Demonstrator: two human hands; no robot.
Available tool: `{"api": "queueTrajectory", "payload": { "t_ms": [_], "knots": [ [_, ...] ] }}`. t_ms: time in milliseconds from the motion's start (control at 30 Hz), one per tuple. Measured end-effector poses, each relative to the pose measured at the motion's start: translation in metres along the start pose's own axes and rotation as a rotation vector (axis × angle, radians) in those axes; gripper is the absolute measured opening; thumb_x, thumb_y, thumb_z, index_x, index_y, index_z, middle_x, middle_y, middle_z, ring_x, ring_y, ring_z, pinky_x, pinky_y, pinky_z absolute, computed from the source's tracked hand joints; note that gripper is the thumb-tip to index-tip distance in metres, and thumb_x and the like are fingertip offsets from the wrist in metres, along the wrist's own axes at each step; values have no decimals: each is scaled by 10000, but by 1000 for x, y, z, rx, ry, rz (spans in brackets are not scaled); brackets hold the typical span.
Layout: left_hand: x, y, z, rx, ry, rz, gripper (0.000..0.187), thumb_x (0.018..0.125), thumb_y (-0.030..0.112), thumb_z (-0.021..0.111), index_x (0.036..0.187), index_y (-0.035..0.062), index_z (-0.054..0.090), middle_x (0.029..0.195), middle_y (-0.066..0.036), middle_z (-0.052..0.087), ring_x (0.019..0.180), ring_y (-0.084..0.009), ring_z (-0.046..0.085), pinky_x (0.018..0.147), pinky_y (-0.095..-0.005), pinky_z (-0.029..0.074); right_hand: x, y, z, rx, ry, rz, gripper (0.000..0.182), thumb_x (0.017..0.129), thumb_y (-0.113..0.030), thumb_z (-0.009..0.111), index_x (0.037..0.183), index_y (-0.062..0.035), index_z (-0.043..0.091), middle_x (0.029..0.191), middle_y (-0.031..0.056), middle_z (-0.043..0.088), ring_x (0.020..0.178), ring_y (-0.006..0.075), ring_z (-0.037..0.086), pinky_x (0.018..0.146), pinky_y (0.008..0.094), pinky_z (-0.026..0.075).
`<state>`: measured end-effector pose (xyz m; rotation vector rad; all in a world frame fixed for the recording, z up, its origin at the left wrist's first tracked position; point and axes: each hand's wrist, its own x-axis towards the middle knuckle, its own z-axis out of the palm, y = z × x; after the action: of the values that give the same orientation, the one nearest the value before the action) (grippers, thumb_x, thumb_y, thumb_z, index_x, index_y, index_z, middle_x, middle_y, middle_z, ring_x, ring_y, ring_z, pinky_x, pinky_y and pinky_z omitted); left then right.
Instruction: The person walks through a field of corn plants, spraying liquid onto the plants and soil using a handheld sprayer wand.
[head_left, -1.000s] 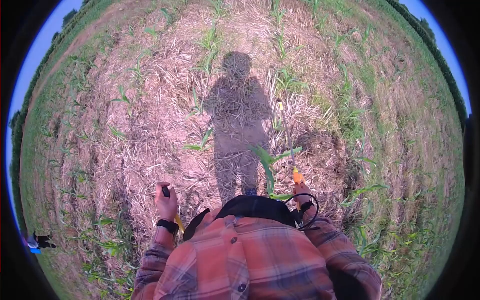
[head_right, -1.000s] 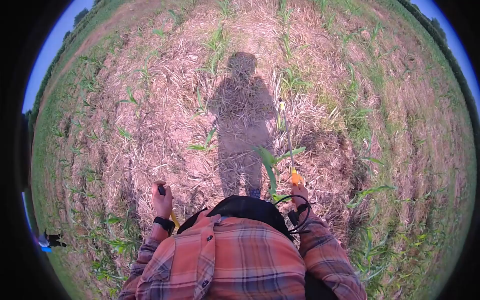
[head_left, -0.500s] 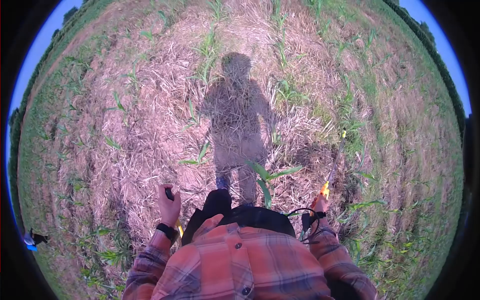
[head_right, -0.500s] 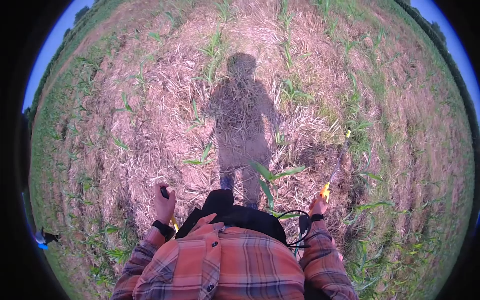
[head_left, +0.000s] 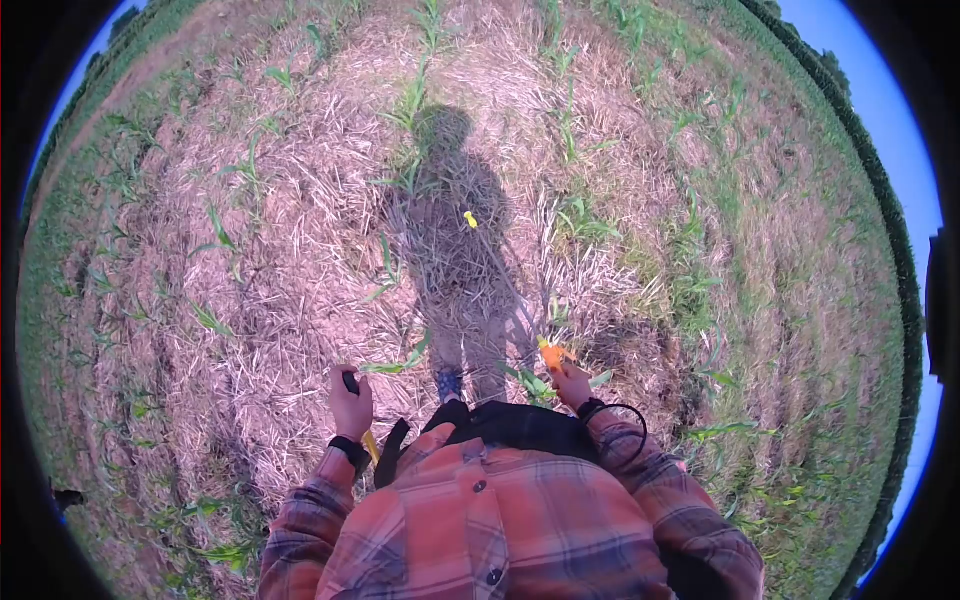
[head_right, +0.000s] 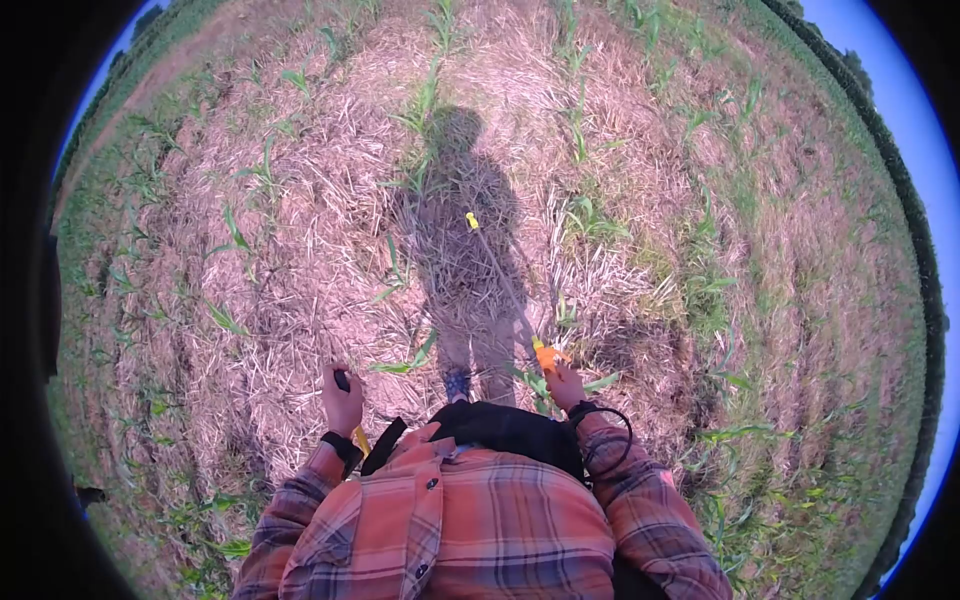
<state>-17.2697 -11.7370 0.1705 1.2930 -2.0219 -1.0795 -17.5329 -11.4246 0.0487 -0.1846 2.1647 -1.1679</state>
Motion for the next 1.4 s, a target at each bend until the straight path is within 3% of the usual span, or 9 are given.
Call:
{"api": "queueTrajectory", "payload": {
  "t_ms": [100, 200, 433, 567, 633, 800, 1067, 1300, 1400],
  "knots": [
    [20, -20, -1, -25, -53, -112, 196, 740, 51, 566, 898, 81, 454, 583, -30, 417, 522, -131, 438, 497, -297, 373, 9, -54, 25, -264, -193, -147, 266, 829, -290, 491, 760, -36, 531, 552, 37, 509, 468, 121, 489, 436, 281, 375],
    [30, 0, -15, -166, -82, -162, 199, 748, 27, 551, 907, 65, 438, 581, -11, 411, 498, -96, 430, 447, -261, 364, 0, -113, 39, -541, -421, -327, 284, 818, -311, 473, 834, -34, 534, 672, 147, 556, 628, 297, 548, 569, 378, 405],
    [33, 82, -110, -315, 4, -64, 189, 781, -25, 496, 926, 53, 403, 617, 9, 423, 477, -52, 444, 435, -180, 372, 22, -137, 51, -645, -728, -481, 256, 808, -309, 474, 874, -64, 506, 735, 175, 552, 719, 332, 552, 630, 410, 414],
    [65, 39, -64, -151, -19, -50, 195, 763, -1, 520, 923, 52, 422, 622, 6, 389, 531, -71, 386, 479, -210, 338, 47, -137, 45, -586, -716, -526, 285, 813, -349, 478, 841, -69, 525, 727, 182, 570, 701, 355, 562, 620, 431, 428],
    [89, 13, -20, -53, -26, -25, 218, 719, 21, 558, 902, 52, 443, 624, -23, 393, 548, -128, 380, 509, -273, 352, 64, -117, 47, -576, -573, -375, 285, 809, -339, 496, 826, -56, 527, 706, 180, 565, 700, 352, 563, 610, 421, 430],
    [128, 32, 22, 91, -62, 3, 201, 720, 33, 558, 885, 56, 446, 622, -53, 434, 529, -146, 427, 505, -291, 373, 99, -101, 25, -413, -277, -194, 303, 815, -338, 517, 764, -40, 540, 582, 25, 545, 540, 113, 533, 504, 278, 414],
    [183, 58, 113, 261, -139, 96, 210, 728, 91, 557, 918, 99, 468, 645, -163, 543, 598, -336, 555, 527, -396, 417, 157, -69, -58, 76, 82, 130, 264, 829, -290, 509, 704, -57, 511, 514, 0, 475, 376, 92, 426, 351, 241, 341],
    [229, 103, 177, 297, -232, 79, 212, 722, 85, 561, 912, 96, 467, 660, -172, 550, 624, -351, 563, 545, -407, 423, 184, -37, -154, 530, 526, 385, 266, 815, -294, 528, 678, -70, 492, 490, 11, 442, 336, 102, 395, 303, 253, 314],
    [248, 149, 187, 249, -220, 112, 203, 720, 71, 563, 896, 71, 462, 585, -113, 476, 530, -250, 506, 496, -355, 391, 197, -49, -184, 631, 735, 423, 279, 816, -293, 514, 658, -66, 478, 479, 14, 429, 315, 114, 376, 273, 268, 304]
  ]
}}
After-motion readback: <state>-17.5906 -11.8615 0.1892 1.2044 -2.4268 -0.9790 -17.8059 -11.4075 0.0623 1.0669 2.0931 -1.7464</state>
